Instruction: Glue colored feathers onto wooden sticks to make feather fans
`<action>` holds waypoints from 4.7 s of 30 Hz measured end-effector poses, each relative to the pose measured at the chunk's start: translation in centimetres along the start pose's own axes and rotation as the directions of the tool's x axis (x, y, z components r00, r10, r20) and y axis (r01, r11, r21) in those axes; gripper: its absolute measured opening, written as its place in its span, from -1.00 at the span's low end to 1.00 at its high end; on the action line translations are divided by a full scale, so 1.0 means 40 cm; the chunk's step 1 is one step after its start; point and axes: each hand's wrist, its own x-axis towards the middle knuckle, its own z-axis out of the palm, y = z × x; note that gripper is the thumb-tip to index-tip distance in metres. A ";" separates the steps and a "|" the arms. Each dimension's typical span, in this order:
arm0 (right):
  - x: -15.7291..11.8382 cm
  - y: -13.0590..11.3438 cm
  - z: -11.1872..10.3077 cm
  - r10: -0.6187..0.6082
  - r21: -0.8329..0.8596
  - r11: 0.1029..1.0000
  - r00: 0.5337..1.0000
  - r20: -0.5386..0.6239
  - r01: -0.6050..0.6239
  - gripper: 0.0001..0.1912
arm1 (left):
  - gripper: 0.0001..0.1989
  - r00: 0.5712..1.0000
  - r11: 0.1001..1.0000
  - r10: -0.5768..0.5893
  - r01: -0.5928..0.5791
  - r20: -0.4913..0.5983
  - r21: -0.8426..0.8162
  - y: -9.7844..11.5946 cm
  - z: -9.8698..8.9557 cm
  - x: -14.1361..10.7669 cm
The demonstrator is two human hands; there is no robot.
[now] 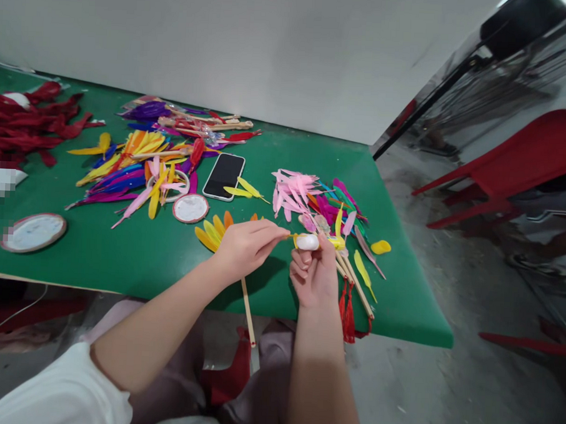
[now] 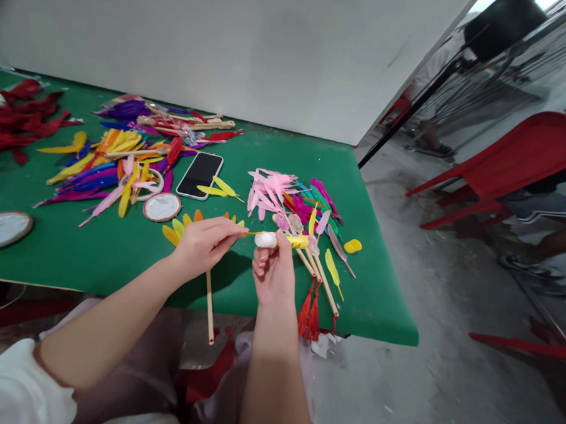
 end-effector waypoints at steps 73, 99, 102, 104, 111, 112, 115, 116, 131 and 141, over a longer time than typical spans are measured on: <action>-0.004 0.000 0.001 -0.030 -0.002 1.000 0.997 0.064 0.030 -0.72 | -0.87 0.997 0.995 -0.058 0.061 -0.041 0.078 0.017 0.012 -0.012; -0.004 0.000 0.006 -0.001 0.062 0.998 1.000 0.019 0.000 -0.72 | -0.87 0.994 0.994 -0.102 0.100 0.031 0.053 0.023 0.021 -0.015; -0.003 0.001 0.005 0.002 0.060 0.998 1.000 -0.007 -0.001 -0.73 | -0.86 0.996 0.997 -0.058 0.055 0.062 0.053 0.022 0.020 -0.016; -0.002 0.001 0.005 0.004 0.068 0.998 1.000 -0.009 -0.003 -0.72 | -0.85 0.997 0.997 -0.056 0.053 0.052 0.056 0.021 0.019 -0.016; -0.004 -0.003 0.007 0.027 0.123 0.992 1.000 0.011 -0.028 -0.69 | -0.88 0.997 0.994 -0.066 0.069 -0.044 0.080 0.028 0.015 -0.015; -0.004 -0.004 0.008 0.029 0.130 0.991 1.000 0.004 -0.029 -0.69 | -0.88 0.996 0.994 -0.068 0.073 -0.053 0.084 0.031 0.016 -0.016; -0.004 -0.004 0.010 0.016 0.139 0.990 1.000 -0.011 -0.014 -0.70 | -0.90 0.992 0.992 -0.090 0.097 -0.086 0.080 0.043 0.022 -0.019; -0.004 -0.004 0.011 0.005 0.138 0.990 1.000 -0.013 -0.003 -0.71 | -0.90 0.990 0.991 -0.105 0.111 -0.091 0.072 0.046 0.024 -0.019; -0.009 0.010 0.007 -0.120 0.027 0.993 0.990 0.071 0.118 -0.77 | -0.86 0.966 0.969 -0.249 0.248 -0.066 -0.017 0.058 0.024 -0.012; -0.007 0.016 0.006 -0.187 -0.022 0.982 0.982 -0.024 0.187 -0.69 | -0.86 0.978 0.981 -0.191 0.194 -0.081 0.029 0.061 0.025 -0.012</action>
